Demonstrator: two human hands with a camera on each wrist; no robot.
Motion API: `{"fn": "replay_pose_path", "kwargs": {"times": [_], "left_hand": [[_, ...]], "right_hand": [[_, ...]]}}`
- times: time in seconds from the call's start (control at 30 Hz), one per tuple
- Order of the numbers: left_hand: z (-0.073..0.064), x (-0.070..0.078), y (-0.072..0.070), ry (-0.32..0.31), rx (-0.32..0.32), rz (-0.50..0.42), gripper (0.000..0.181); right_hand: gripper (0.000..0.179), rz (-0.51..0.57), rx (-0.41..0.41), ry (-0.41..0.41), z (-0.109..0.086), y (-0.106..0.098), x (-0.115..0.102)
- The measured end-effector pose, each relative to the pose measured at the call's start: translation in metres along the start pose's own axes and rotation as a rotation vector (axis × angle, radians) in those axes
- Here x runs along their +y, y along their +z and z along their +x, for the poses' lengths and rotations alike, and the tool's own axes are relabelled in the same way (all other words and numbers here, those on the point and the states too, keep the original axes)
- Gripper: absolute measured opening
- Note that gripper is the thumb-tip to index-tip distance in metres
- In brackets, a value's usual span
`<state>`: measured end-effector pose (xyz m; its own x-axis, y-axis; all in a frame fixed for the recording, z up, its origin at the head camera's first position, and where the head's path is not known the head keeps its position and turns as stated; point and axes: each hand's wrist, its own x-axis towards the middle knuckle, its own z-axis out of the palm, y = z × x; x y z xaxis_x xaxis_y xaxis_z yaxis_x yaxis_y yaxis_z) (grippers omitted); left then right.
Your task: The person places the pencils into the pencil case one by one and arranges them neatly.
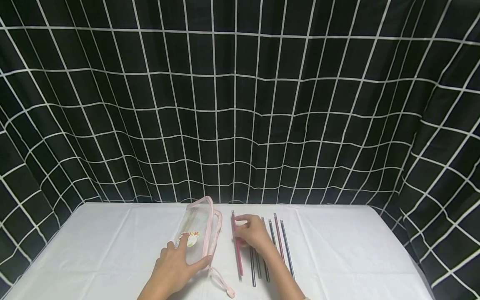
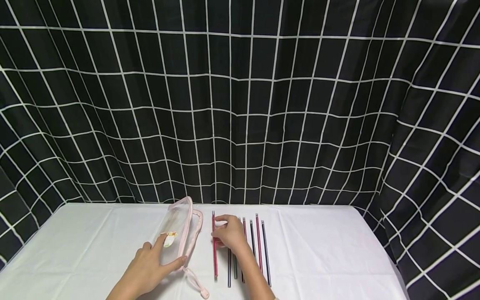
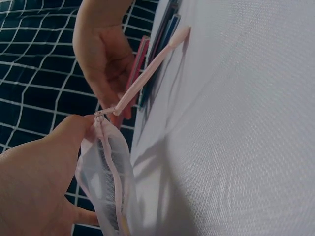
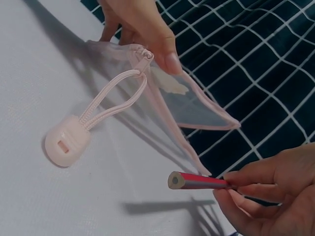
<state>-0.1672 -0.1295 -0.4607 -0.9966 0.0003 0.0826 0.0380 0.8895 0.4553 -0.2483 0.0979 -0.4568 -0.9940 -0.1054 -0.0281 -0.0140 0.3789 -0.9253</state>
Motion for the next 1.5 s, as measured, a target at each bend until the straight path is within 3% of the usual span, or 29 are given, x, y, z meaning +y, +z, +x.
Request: {"fn": "replay_pose_path", "kwargs": {"times": [0.77,1.33,1.5], "left_hand": [[0.001,0.001,0.0,0.009,0.002,-0.001,0.098],[0.0,0.001,0.001,0.005,0.006,0.003,0.098],[0.0,0.001,0.001,0.003,0.007,0.007,0.099]], "right_hand": [[0.051,0.195,0.076,-0.003,0.0,0.004,-0.012],[0.057,0.259,0.091,-0.019,0.0,0.012,-0.019],[0.058,0.269,0.093,-0.06,0.002,0.015,-0.018]]}}
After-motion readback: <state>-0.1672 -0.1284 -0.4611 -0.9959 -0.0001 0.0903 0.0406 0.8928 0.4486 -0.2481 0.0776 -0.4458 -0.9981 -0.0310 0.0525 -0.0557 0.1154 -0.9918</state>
